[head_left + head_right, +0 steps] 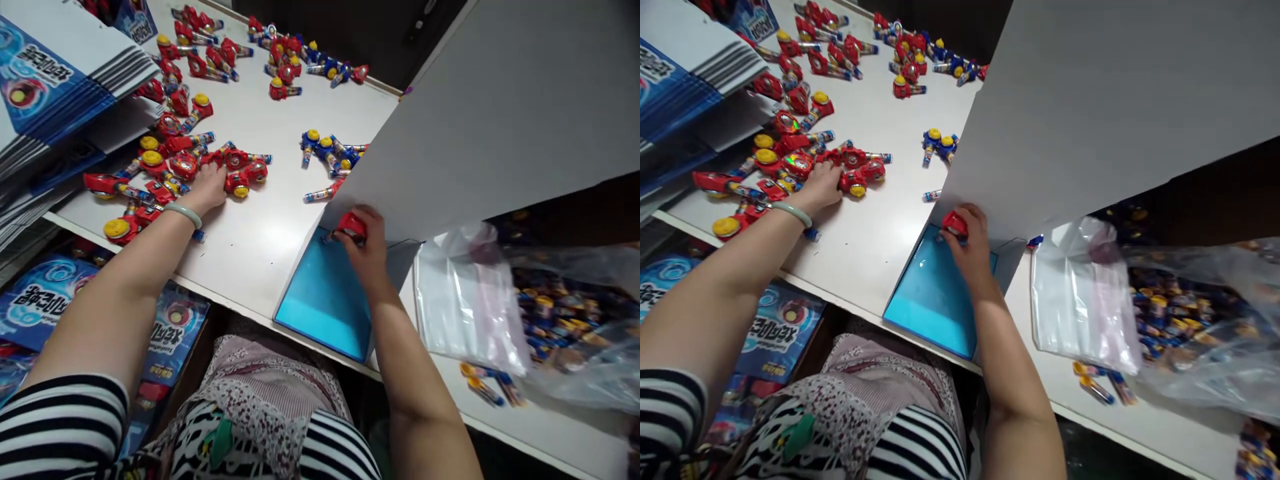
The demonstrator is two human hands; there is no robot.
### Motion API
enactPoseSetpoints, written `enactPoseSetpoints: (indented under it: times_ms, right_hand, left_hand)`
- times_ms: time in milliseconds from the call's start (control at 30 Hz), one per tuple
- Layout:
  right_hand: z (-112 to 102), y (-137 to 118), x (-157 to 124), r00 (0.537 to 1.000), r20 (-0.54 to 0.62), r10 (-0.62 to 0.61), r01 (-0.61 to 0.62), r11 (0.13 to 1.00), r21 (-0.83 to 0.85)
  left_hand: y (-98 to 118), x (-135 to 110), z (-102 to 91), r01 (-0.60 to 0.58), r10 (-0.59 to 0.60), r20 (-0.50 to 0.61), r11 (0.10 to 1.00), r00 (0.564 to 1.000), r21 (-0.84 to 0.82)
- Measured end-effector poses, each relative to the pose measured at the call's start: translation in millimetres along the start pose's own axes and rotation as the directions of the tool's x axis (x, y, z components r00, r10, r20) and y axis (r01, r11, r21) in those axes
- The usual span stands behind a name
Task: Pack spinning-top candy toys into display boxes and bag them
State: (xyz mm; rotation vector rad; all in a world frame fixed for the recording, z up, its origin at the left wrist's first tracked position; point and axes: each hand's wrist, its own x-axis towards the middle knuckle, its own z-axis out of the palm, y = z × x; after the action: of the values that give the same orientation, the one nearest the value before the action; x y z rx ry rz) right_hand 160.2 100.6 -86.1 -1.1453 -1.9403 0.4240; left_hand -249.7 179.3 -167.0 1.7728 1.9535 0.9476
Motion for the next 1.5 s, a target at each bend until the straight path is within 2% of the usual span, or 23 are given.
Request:
enactPoseSetpoints:
  times_ms: [100, 200, 300, 367, 433, 533, 633, 700, 767, 800, 900, 933, 967, 1067, 1100, 1167, 1200, 1233, 1300, 1367, 1433, 1467, 1500]
  right_hand:
    - [8.7, 3.7, 0.1, 0.993, 0.118, -0.003, 0.004, 1.000, -0.011]
    - [17.0, 17.7, -1.5, 0.990, 0.130, -0.045, 0.043, 0.999, 0.017]
    - [17.1, 26.3, -2.4, 0.978, 0.192, -0.078, 0.080, 0.997, -0.004]
    - [8.8, 19.5, -1.5, 0.972, 0.218, -0.086, 0.105, 0.992, -0.077]
    - [0.6, 1.0, 0.1, 0.986, 0.130, -0.101, 0.118, 0.984, -0.135]
    - [7.6, -42.7, 5.6, 0.992, 0.003, -0.123, 0.123, 0.992, 0.021]
    - [33.4, -81.1, 14.1, 0.990, 0.012, -0.140, 0.131, 0.951, 0.282]
    - [40.7, -88.7, 16.3, 0.987, -0.062, -0.149, 0.162, 0.930, 0.329]
    - [29.8, -80.3, 11.0, 0.975, -0.163, -0.149, 0.192, 0.936, 0.295]
    - [18.5, -72.4, 5.6, 0.970, -0.193, -0.145, 0.194, 0.943, 0.271]
    - [-20.2, -49.8, -15.7, 0.983, -0.130, -0.127, 0.160, 0.945, 0.284]
    - [-29.8, -45.5, -21.7, 0.988, -0.083, -0.129, 0.149, 0.935, 0.322]
    - [-36.6, -43.3, -26.1, 0.990, -0.049, -0.136, 0.144, 0.920, 0.364]
    - [-43.5, -45.2, -29.1, 0.987, -0.081, -0.135, 0.157, 0.897, 0.413]
    - [-43.0, -46.6, -27.8, 0.987, -0.106, -0.119, 0.153, 0.901, 0.407]
    - [-39.5, -47.5, -24.8, 0.993, -0.086, -0.077, 0.106, 0.905, 0.412]
    - [-36.4, -46.7, -24.0, 0.997, -0.051, -0.055, 0.071, 0.902, 0.426]
    - [-32.3, -45.0, -23.8, 0.999, -0.025, -0.030, 0.038, 0.897, 0.440]
    - [-22.1, -39.7, -25.6, 0.998, -0.046, 0.035, -0.011, 0.892, 0.453]
    - [-12.5, -32.2, -30.2, 0.984, -0.133, 0.115, -0.043, 0.892, 0.450]
    - [-7.0, -23.1, -37.4, 0.968, -0.200, 0.149, -0.047, 0.897, 0.440]
    - [-5.8, -18.3, -41.9, 0.961, -0.235, 0.143, -0.033, 0.907, 0.419]
    - [-5.0, -13.7, -46.9, 0.952, -0.279, 0.125, -0.009, 0.924, 0.383]
  left_hand:
    - [7.1, -10.0, -3.3, 0.002, -0.012, 0.100, 0.996, 0.995, 0.093]
    - [14.1, -18.0, -8.6, -0.020, -0.011, 0.193, 0.988, 0.981, 0.153]
    - [18.5, -23.3, -12.3, 0.009, -0.053, 0.221, 0.981, 0.974, 0.196]
    - [23.1, -27.6, -16.6, 0.066, -0.097, 0.171, 0.982, 0.980, 0.179]
    - [36.3, -37.2, -21.6, 0.078, -0.083, 0.071, 0.994, 0.994, 0.071]
    - [80.8, -65.7, -21.2, -0.091, 0.086, -0.038, 0.982, 0.996, -0.165]
    - [136.7, -97.7, -9.6, -0.281, 0.277, -0.058, 0.904, 0.959, -0.321]
    - [159.1, -106.4, -3.8, -0.376, 0.404, -0.023, 0.828, 0.914, -0.415]
    - [162.4, -99.6, -3.7, -0.420, 0.501, 0.019, 0.745, 0.865, -0.517]
    - [158.8, -92.0, -5.4, -0.412, 0.511, 0.022, 0.718, 0.860, -0.561]
    - [149.9, -71.3, -11.8, -0.311, 0.438, 0.035, 0.691, 0.898, -0.652]
    - [152.7, -69.9, -13.5, -0.278, 0.453, 0.091, 0.681, 0.887, -0.677]
    - [159.3, -72.4, -14.5, -0.255, 0.507, 0.177, 0.668, 0.844, -0.699]
    - [191.3, -95.0, -11.1, -0.249, 0.678, 0.415, 0.658, 0.607, -0.711]
    - [201.0, -103.8, -6.8, -0.288, 0.689, 0.415, 0.664, 0.594, -0.690]
    - [212.6, -118.0, 6.6, -0.421, 0.658, 0.276, 0.693, 0.700, -0.585]
    - [214.2, -123.3, 15.1, -0.496, 0.641, 0.160, 0.707, 0.751, -0.504]
    - [213.6, -127.7, 23.8, -0.566, 0.640, 0.049, 0.710, 0.767, -0.419]
    - [208.7, -134.5, 38.2, -0.674, 0.691, -0.059, 0.677, 0.721, -0.295]
    - [201.4, -137.0, 43.9, -0.748, 0.777, -0.023, 0.596, 0.629, -0.292]
    - [189.5, -129.4, 38.7, -0.763, 0.834, 0.081, 0.535, 0.546, -0.364]
    - [180.3, -120.2, 33.1, -0.743, 0.825, 0.109, 0.550, 0.554, -0.382]
    - [168.4, -107.5, 26.6, -0.705, 0.781, 0.112, 0.607, 0.614, -0.367]
